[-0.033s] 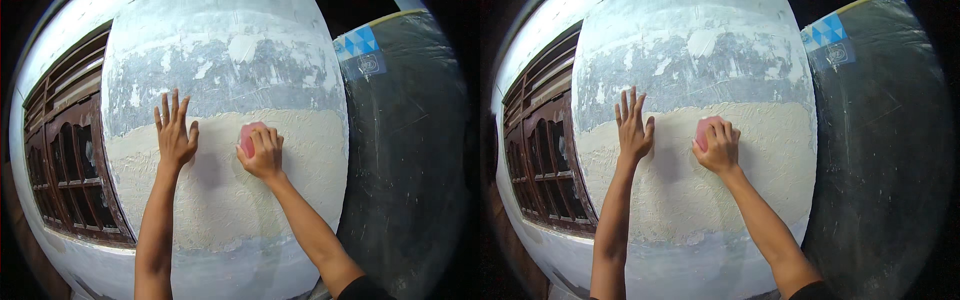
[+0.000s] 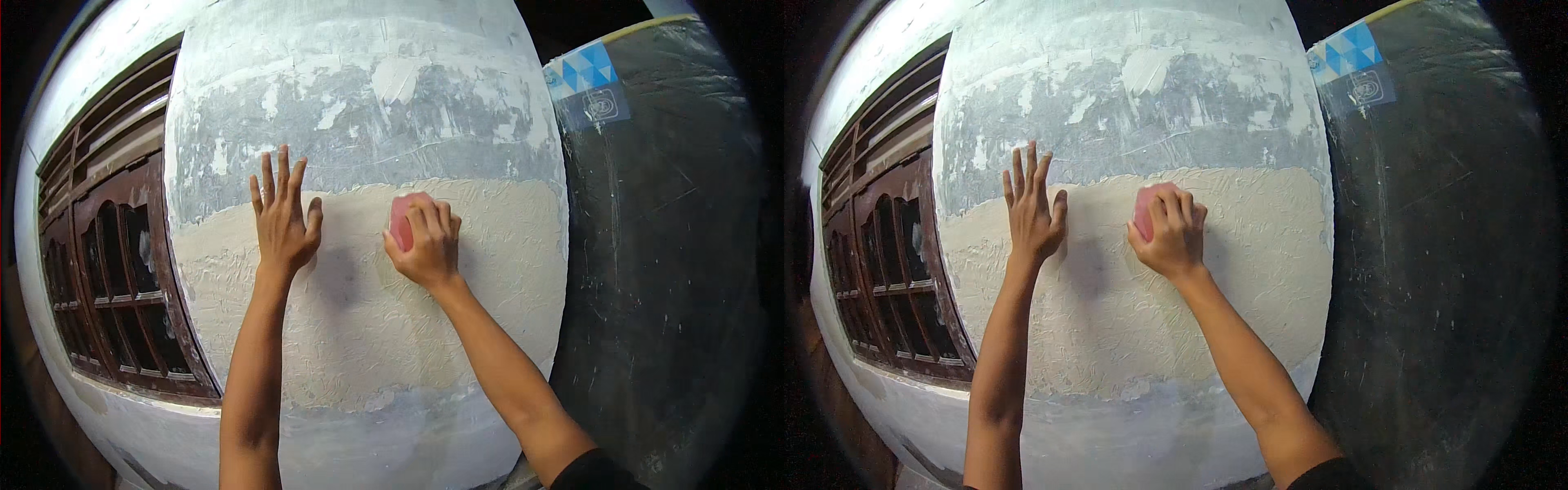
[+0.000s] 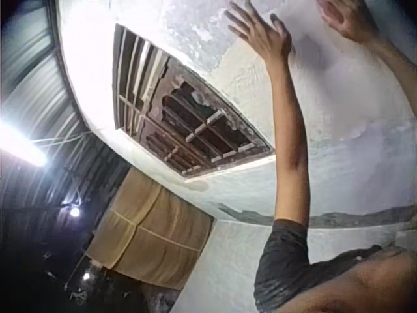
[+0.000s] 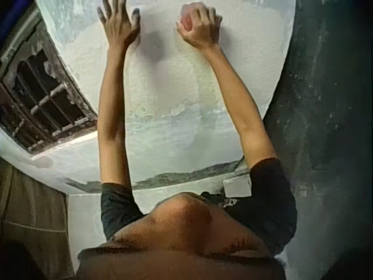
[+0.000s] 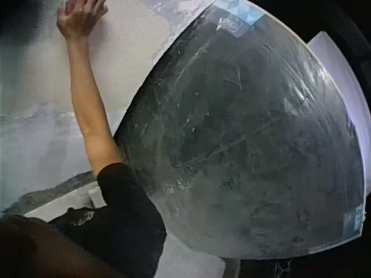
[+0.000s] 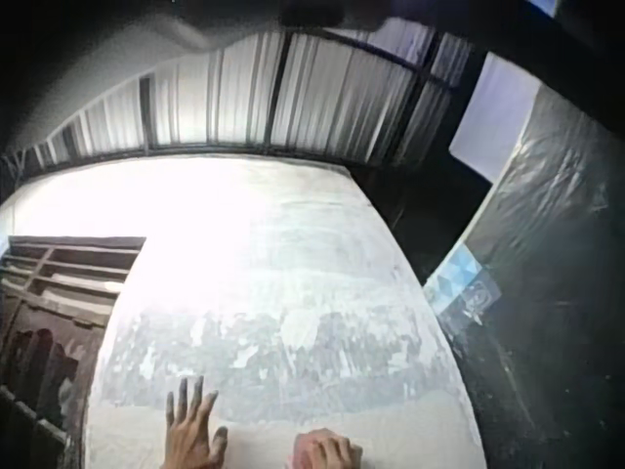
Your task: The person applies wall putty to an exterior wall with a hand scraper, smoothing it over the surface.
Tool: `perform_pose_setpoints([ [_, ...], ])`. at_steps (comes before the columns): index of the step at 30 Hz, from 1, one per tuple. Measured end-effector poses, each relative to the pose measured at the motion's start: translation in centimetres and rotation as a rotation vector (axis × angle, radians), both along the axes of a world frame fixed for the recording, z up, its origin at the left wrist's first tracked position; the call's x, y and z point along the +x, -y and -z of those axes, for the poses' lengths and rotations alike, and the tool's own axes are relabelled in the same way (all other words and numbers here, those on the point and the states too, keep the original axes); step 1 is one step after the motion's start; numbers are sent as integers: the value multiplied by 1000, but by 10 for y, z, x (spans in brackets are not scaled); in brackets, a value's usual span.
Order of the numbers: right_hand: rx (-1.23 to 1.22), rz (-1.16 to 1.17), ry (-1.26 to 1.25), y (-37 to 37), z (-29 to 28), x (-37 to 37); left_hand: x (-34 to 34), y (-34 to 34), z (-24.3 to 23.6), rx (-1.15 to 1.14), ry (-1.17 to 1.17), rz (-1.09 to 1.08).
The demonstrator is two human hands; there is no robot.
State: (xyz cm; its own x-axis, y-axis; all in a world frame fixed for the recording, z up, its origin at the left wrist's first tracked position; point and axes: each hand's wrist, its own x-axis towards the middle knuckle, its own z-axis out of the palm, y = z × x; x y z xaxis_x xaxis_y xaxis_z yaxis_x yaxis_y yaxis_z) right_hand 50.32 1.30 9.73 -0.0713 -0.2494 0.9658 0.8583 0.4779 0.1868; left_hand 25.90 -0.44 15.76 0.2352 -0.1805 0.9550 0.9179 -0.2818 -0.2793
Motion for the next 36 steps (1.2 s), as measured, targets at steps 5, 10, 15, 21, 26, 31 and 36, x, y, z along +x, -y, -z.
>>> perform_pose_setpoints([
  [5, -50, 80, 41, -4, 15, 8, 7, 6, 4, -16, 4, 23],
  [10, -60, 58, 58, 2, 16, 12, 2, 11, 11, -19, -46, 39],
  [15, -55, 65, 40, -7, -8, 20, 13, 8, 19, -36, -22, 93],
  [21, -11, 51, 91, 3, 16, 19, 5, 12, 30, -42, -75, 99],
  [26, 6, 47, 65, -6, -16, 12, 18, 7, 33, -22, -60, 168],
  [31, -26, 27, 123, -4, 18, 7, 13, 17, 39, -12, -105, 172],
  [36, -16, 30, 56, -8, -13, 6, 24, 16, 38, 2, -166, 165],
])
